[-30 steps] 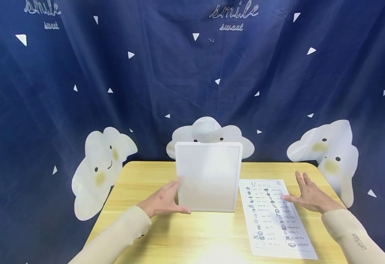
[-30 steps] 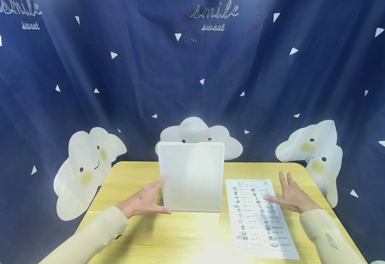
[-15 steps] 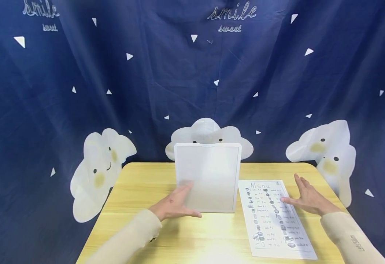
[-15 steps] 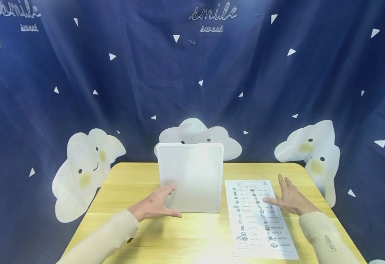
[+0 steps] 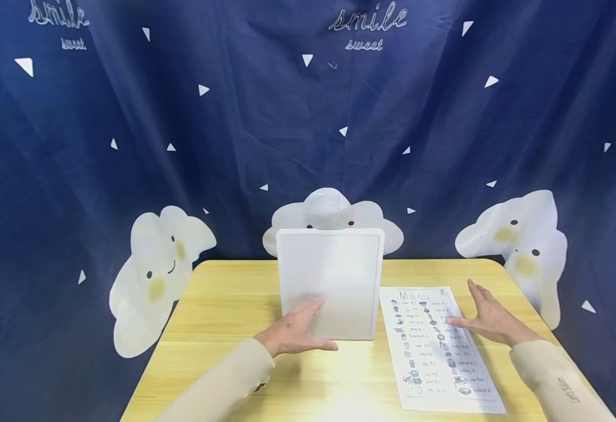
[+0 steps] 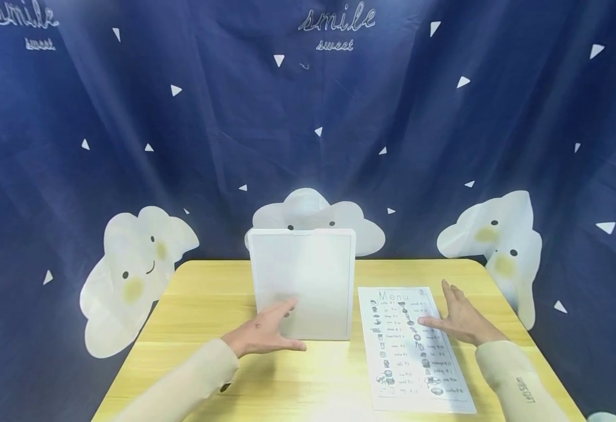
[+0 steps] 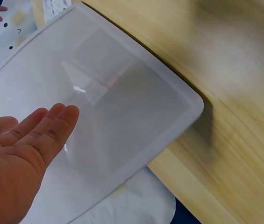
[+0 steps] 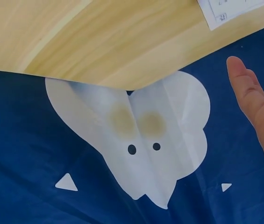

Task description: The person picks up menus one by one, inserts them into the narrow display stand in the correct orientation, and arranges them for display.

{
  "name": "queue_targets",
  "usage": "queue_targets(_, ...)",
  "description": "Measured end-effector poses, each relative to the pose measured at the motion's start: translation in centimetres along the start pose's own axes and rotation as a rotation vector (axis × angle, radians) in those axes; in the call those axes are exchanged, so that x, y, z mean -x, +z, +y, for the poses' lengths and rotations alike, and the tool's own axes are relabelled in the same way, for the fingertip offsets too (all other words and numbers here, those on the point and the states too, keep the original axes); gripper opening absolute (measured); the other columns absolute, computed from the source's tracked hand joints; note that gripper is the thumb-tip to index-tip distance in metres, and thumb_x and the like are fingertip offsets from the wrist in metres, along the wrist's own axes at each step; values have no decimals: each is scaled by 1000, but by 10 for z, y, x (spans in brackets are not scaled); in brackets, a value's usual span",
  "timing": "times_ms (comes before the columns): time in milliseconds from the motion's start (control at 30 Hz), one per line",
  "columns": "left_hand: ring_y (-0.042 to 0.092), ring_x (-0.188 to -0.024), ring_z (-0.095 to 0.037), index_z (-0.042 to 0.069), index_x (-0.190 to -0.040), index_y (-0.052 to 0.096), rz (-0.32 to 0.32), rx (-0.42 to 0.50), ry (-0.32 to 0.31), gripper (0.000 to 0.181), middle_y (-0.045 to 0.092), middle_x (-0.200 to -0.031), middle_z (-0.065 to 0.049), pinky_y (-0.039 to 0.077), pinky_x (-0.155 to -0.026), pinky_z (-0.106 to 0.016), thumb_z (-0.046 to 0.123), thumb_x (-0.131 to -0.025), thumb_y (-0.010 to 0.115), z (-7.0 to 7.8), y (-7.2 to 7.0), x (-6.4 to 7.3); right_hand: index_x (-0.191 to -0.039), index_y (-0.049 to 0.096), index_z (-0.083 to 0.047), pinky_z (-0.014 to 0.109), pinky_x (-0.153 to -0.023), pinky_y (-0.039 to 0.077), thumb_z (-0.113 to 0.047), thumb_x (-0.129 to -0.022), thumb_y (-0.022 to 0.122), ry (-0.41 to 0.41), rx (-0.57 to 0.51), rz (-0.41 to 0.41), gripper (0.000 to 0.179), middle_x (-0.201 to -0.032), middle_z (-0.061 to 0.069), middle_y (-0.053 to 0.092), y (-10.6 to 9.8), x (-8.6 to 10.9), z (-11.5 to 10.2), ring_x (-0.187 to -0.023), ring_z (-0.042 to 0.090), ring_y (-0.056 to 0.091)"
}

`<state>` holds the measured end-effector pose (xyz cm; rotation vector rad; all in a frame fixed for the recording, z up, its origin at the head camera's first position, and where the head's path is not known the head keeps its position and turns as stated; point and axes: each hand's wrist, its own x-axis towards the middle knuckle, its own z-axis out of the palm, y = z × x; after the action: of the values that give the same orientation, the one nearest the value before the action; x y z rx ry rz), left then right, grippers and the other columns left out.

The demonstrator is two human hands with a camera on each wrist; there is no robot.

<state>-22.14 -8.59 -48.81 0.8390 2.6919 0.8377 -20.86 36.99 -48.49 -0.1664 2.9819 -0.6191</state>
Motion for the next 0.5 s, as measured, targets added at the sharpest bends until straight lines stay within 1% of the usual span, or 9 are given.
queue_targets(133,36,-143,-27,4,-156,30,-6,10,8,113,36,-157,-12,32,-115,-41,69,-75,74,5,5,-5,-150,4,18,76,-97,29,-57,-83,74,15,-9,-14,122,-144,52,16,0,0,0,-126,70,25)
queue_targets(233,36,-143,-28,2,-155,30,-15,17,21,112,36,-157,-14,32,-115,-40,68,-76,74,9,9,-9,-149,3,18,76,-99,28,-55,-83,74,20,-31,-25,122,-144,51,15,1,0,-1,-128,69,24)
queue_targets(300,36,-143,-27,2,-155,30,-19,16,23,112,36,-157,-13,31,-115,-39,68,-76,74,12,13,-11,-149,4,19,76,-98,29,-53,-83,75,17,-45,-27,121,-144,52,16,2,0,-1,-127,69,25)
queue_targets(400,36,-143,-26,3,-155,31,-20,20,30,112,36,-157,-12,32,-115,-39,69,-75,74,15,18,-15,-149,4,19,74,-98,31,-52,-84,75,19,-60,-33,120,-144,52,17,2,-1,-2,-126,68,28)
queue_targets(500,37,-143,-25,3,-154,32,-21,18,40,112,37,-157,-12,32,-114,-38,70,-75,74,18,22,-18,-148,4,21,72,-96,35,-51,-84,75,16,-65,-35,119,-143,52,18,3,-1,-1,-122,67,37)
